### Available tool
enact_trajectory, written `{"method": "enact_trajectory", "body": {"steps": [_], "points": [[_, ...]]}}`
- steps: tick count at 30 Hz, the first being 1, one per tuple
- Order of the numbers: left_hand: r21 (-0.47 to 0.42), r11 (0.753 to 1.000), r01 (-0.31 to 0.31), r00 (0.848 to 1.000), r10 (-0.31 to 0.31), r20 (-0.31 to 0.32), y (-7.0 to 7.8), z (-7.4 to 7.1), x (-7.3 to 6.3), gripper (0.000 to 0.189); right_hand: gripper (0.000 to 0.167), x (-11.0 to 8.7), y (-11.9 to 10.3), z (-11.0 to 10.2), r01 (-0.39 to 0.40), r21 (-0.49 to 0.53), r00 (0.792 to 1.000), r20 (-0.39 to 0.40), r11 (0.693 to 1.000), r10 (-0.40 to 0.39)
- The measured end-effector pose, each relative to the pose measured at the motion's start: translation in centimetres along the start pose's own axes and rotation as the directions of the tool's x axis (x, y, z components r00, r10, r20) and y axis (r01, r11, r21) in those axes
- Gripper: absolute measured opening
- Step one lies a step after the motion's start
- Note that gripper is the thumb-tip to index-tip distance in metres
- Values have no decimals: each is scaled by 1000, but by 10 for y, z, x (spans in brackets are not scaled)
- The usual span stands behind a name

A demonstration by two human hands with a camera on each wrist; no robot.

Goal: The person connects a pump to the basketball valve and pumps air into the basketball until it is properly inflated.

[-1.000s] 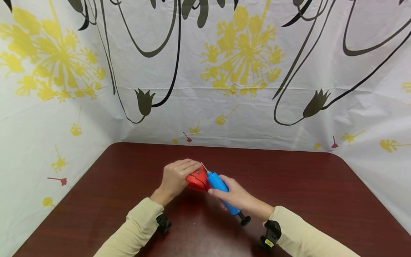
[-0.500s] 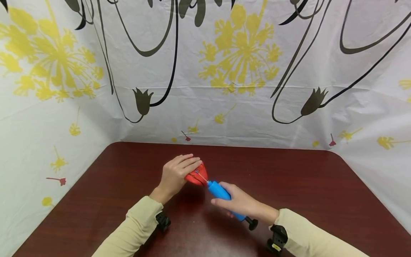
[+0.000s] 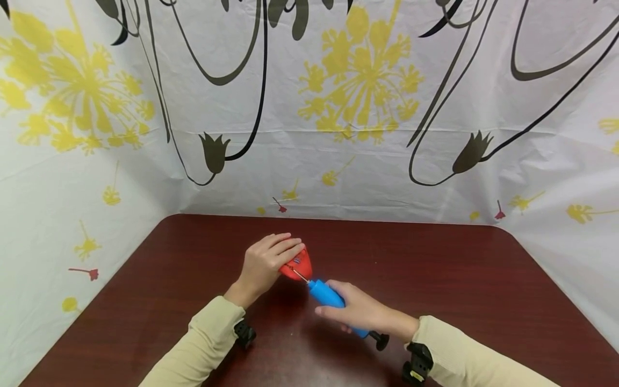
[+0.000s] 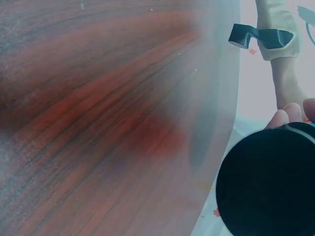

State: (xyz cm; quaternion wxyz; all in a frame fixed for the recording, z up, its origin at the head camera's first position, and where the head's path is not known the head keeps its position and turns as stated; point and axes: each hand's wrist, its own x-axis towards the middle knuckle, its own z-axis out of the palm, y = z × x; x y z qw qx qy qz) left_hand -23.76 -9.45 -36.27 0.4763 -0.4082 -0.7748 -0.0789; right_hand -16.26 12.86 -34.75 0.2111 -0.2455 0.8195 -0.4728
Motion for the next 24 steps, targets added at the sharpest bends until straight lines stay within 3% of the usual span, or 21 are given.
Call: {"method": "enact_trajectory", "body": {"steps": [6,17,24], "points": [[24,999,-30,999,29,28,0,-3,-1,34,44,-1,0,1,-3,-11,1000,7,1000,3],[48,995,-93,996,93,0,-1,-2,3,36,44,-1,-6,-4,-15,-31,1000,21,999,16],[83,987,-141,990,138,39,-2,-4,1,37,47,-3,-14,-5,-27,-85,998,60,996,32]]}}
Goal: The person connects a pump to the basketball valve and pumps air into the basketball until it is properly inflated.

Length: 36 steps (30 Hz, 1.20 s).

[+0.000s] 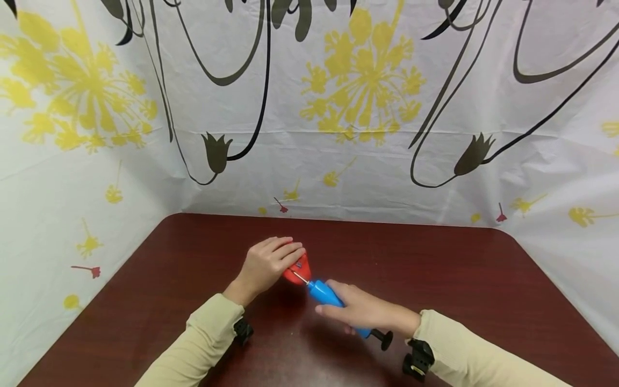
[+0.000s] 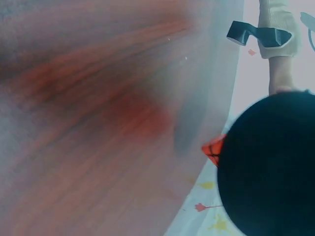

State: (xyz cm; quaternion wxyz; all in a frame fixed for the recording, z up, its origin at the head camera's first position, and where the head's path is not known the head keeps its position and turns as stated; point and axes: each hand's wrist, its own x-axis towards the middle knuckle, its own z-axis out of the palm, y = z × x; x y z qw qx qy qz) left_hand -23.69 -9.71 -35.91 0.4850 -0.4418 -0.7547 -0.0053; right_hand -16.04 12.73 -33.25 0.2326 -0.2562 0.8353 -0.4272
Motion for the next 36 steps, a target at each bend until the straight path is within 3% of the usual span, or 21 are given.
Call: {"method": "enact_trajectory", "body": {"steps": [6,13,23,36], "points": [[-30,999,-44,999,44,-4,-1,-1,0,27,48,-2,0,-1,4,-31,1000,9,999,-4],[-140,990,11,1000,-12,-2,0,-4,1,25,45,-2,5,-2,3,-26,1000,18,1000,-2],[-206,973,105,993,-89,82,3,-3,-1,26,46,-1,8,-3,-8,-27,1000,20,1000,8],[-162,977,136,972,-101,212,9,-2,0,36,44,-1,10,-4,3,-21,1000,24,1000,-2]]}}
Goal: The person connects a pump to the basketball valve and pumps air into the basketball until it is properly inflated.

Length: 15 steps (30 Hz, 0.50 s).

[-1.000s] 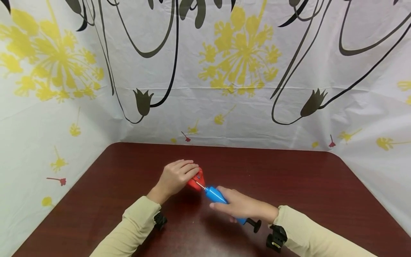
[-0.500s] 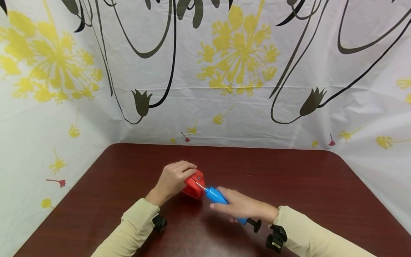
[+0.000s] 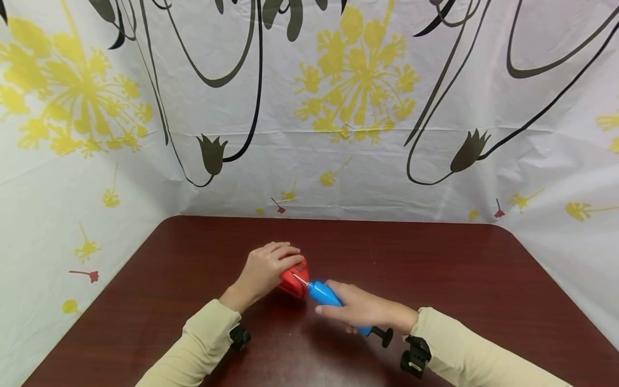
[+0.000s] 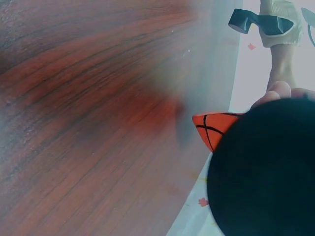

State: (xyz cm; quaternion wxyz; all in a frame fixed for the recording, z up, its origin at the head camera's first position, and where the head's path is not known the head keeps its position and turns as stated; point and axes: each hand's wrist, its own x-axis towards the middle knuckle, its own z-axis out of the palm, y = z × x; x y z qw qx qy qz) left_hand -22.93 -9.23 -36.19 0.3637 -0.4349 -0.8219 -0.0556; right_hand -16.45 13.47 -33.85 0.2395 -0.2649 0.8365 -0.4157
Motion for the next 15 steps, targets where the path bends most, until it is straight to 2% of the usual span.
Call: {"method": "enact_trajectory", "body": {"steps": [8,15], "points": [[-33,998,52,999,-52,1,6,10,-4,39,46,-1,3,0,-29,13,999,-16,1000,29],[-46,996,77,997,-77,8,10,11,-5,41,48,-2,4,1,-40,28,999,-7,999,41]]}}
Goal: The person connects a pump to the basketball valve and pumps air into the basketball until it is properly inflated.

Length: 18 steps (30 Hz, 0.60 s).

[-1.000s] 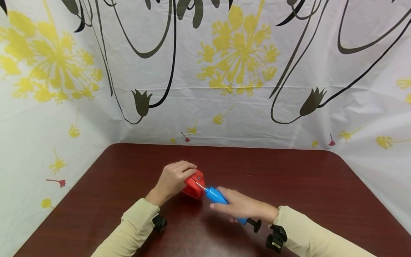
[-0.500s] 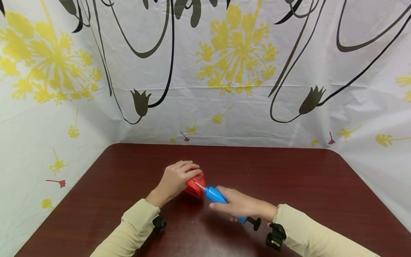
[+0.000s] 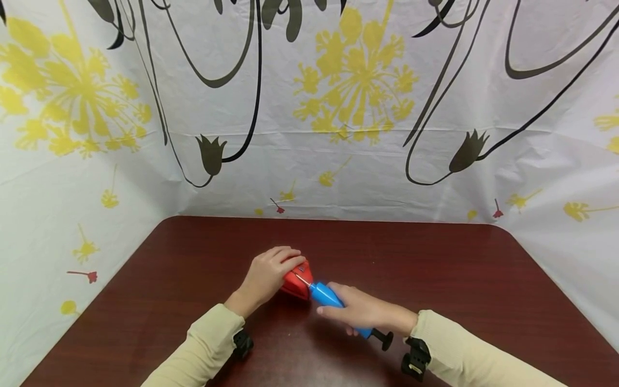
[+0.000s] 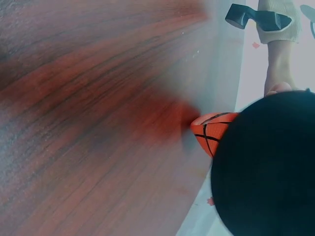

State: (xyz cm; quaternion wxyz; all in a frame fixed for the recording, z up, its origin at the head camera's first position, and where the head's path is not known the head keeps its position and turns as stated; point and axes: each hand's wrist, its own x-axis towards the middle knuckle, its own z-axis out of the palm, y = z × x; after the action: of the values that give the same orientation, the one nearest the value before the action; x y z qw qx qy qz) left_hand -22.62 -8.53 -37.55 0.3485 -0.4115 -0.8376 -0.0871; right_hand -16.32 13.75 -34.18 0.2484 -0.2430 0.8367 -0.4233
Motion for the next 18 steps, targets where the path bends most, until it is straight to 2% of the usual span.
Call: {"method": "enact_trajectory", "body": {"steps": [5,8,12,18], "points": [[-35,999,8,1000,-8,5,0,-2,0,38,45,0,-2,-1,6,-11,1000,-2,1000,-6],[-33,999,-14,1000,14,-12,0,-3,0,39,42,-2,-4,-3,4,-18,1000,3,1000,-4],[31,997,-73,994,75,-74,-2,-5,1,39,42,-4,-7,-6,2,-28,1000,30,1000,-2],[165,976,-144,972,171,-164,-5,-8,4,39,43,-8,-12,-9,1,-24,998,63,1000,1]]}}
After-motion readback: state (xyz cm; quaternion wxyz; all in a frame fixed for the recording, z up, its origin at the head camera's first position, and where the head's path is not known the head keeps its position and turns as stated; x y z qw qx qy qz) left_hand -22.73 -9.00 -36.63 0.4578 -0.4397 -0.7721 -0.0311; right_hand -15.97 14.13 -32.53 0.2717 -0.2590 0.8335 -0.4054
